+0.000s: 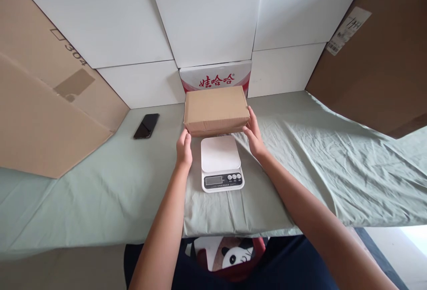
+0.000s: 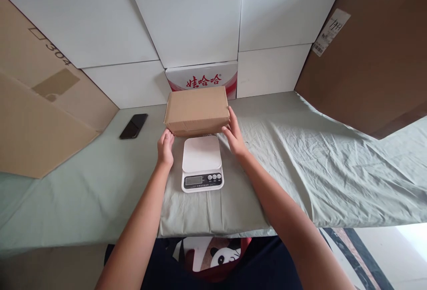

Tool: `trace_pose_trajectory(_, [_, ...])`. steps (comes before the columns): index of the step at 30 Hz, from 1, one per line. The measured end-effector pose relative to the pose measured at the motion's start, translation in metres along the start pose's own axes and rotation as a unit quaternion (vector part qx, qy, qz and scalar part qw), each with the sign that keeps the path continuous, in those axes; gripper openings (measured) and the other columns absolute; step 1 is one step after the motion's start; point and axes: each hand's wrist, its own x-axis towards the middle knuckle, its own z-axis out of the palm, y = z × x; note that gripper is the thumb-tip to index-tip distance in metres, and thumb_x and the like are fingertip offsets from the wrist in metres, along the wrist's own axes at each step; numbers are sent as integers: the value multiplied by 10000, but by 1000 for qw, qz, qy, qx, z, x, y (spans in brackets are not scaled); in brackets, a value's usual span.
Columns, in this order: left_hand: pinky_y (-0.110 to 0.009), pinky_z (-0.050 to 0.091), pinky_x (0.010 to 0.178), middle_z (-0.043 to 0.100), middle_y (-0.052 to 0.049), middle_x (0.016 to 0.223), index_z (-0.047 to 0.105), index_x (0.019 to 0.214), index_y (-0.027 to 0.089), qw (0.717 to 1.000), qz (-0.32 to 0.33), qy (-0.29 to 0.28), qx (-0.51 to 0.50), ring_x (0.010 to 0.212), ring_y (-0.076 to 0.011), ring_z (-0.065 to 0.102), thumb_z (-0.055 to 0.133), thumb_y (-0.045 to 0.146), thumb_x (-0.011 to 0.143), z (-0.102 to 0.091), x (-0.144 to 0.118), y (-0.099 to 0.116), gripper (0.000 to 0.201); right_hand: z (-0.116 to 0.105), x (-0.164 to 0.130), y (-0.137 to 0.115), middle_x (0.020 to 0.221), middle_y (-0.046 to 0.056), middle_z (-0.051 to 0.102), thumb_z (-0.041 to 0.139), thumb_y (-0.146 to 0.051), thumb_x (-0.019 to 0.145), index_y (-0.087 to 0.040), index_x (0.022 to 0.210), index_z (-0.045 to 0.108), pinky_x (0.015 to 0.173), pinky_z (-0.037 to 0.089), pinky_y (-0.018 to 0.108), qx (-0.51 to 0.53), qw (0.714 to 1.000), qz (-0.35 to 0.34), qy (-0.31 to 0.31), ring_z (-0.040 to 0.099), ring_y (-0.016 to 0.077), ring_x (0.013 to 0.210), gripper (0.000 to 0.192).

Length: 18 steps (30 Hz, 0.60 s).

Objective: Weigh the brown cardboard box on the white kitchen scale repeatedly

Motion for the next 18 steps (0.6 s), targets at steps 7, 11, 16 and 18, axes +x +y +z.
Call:
trace_pose_trajectory(7, [-451, 471, 1175, 713, -194, 1353, 662, 1410, 147, 996, 90, 6, 4, 1399, -376, 614, 536, 811, 898, -3, -37, 35, 848, -2, -25, -22, 1796, -19, 209, 478, -721, 987, -438, 1691, 133, 1337, 325, 620, -73, 995, -70, 18, 229, 324, 1675, 834])
trace_pose_trajectory(11, [-492, 457, 1199, 708, -209, 1380, 670, 1419, 129, 996, 88, 21, -12, 1408, -401, 607, 553, 761, 912, -12, -79, 44, 819, -6, -52, -26, 1773, -1, 219, 479, -722, 982, -448, 1690, 90, 1342, 292, 648, -81, 994, -65, 22, 235, 342, 1665, 853])
trace_pose_trajectory(16, [-548, 441, 1223, 694, -220, 1426, 696, 1407, 131, 998, 51, 37, -19, 1451, -426, 566, 577, 729, 903, -21, -118, 45, 791, -10, -80, -24, 1741, 30, 254, 486, -727, 969, -442, 1683, 87, 1301, 334, 678, -78, 996, -35, 23, 320, 368, 1610, 866])
trace_pose_trajectory(18, [-550, 435, 1231, 692, -214, 1435, 700, 1406, 140, 998, 28, 46, -21, 1457, -422, 561, 581, 729, 902, -23, -122, 46, 784, -9, -86, -23, 1731, 30, 276, 491, -705, 974, -450, 1677, 112, 1287, 349, 682, -79, 996, -27, 15, 324, 372, 1602, 839])
